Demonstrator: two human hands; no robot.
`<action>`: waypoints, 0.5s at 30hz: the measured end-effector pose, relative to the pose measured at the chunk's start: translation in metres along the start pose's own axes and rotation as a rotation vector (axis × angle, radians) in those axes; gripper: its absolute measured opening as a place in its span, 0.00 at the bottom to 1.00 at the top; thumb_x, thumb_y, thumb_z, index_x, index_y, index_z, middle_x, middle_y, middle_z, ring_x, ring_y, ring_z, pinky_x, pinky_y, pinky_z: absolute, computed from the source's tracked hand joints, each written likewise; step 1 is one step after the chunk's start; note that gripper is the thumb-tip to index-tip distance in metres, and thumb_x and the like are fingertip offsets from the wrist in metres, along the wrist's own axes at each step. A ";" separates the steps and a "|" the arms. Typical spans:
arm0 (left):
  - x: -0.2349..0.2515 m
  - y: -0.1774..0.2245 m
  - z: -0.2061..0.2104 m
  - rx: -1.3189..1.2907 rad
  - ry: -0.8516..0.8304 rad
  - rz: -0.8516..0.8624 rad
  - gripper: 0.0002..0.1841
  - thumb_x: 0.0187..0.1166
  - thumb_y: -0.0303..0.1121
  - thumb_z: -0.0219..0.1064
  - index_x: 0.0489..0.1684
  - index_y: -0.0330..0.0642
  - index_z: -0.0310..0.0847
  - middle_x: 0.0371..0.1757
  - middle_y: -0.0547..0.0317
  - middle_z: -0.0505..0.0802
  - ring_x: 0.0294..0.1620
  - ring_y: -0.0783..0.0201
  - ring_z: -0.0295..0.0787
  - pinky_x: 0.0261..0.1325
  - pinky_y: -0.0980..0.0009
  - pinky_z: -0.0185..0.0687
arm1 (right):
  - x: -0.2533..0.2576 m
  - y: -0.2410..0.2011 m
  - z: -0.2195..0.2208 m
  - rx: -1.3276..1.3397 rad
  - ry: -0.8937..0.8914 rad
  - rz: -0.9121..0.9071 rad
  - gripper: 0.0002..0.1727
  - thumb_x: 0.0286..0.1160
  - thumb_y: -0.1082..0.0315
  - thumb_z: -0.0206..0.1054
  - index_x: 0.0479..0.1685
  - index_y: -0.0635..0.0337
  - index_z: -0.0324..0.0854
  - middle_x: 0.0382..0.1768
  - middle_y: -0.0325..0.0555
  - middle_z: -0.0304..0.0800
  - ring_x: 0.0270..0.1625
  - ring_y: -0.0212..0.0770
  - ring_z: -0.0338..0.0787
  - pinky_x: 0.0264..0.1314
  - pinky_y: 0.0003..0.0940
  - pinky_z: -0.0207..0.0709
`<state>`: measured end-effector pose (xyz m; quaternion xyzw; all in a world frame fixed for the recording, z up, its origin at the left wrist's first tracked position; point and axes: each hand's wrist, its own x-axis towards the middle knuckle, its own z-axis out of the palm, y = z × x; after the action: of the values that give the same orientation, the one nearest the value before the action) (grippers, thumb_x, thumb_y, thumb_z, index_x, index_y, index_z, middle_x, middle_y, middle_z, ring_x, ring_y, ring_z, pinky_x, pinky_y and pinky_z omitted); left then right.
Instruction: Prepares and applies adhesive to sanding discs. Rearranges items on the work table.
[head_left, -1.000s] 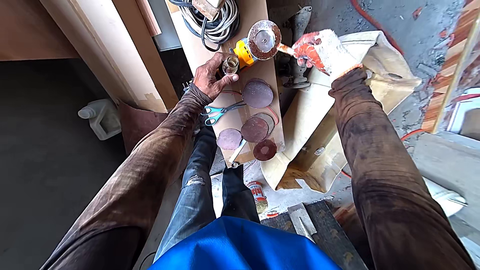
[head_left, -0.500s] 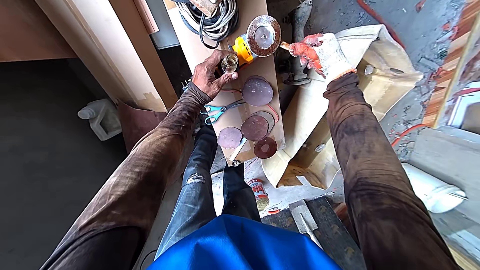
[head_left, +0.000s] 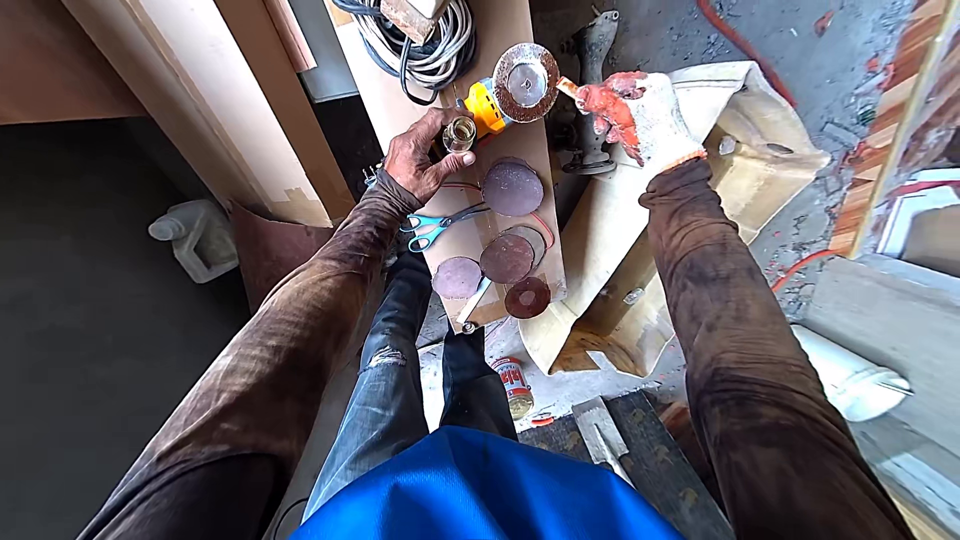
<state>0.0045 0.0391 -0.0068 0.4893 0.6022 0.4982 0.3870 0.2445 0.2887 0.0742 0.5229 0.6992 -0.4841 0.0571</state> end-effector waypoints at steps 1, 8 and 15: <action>-0.001 0.001 0.000 -0.004 -0.003 -0.002 0.28 0.78 0.45 0.74 0.72 0.36 0.78 0.71 0.52 0.89 0.73 0.62 0.85 0.78 0.60 0.81 | 0.002 -0.002 0.003 -0.049 -0.008 0.021 0.18 0.72 0.45 0.75 0.37 0.51 0.86 0.23 0.31 0.85 0.21 0.27 0.80 0.26 0.27 0.78; -0.001 0.002 -0.001 -0.004 -0.010 -0.021 0.28 0.78 0.46 0.74 0.72 0.37 0.79 0.71 0.53 0.89 0.72 0.63 0.85 0.77 0.60 0.81 | -0.017 -0.009 -0.002 -0.171 0.127 -0.009 0.19 0.78 0.47 0.70 0.51 0.52 0.89 0.37 0.37 0.93 0.35 0.30 0.91 0.43 0.33 0.88; 0.000 0.001 -0.002 -0.009 -0.013 -0.013 0.29 0.78 0.46 0.74 0.73 0.37 0.79 0.71 0.51 0.89 0.70 0.63 0.87 0.75 0.61 0.83 | -0.009 -0.008 0.012 -0.451 0.247 -0.396 0.16 0.83 0.63 0.64 0.63 0.55 0.89 0.62 0.52 0.91 0.65 0.46 0.91 0.72 0.44 0.81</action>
<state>0.0026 0.0385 -0.0055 0.4868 0.6005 0.4953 0.3965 0.2370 0.2740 0.0775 0.4056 0.8786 -0.2518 -0.0090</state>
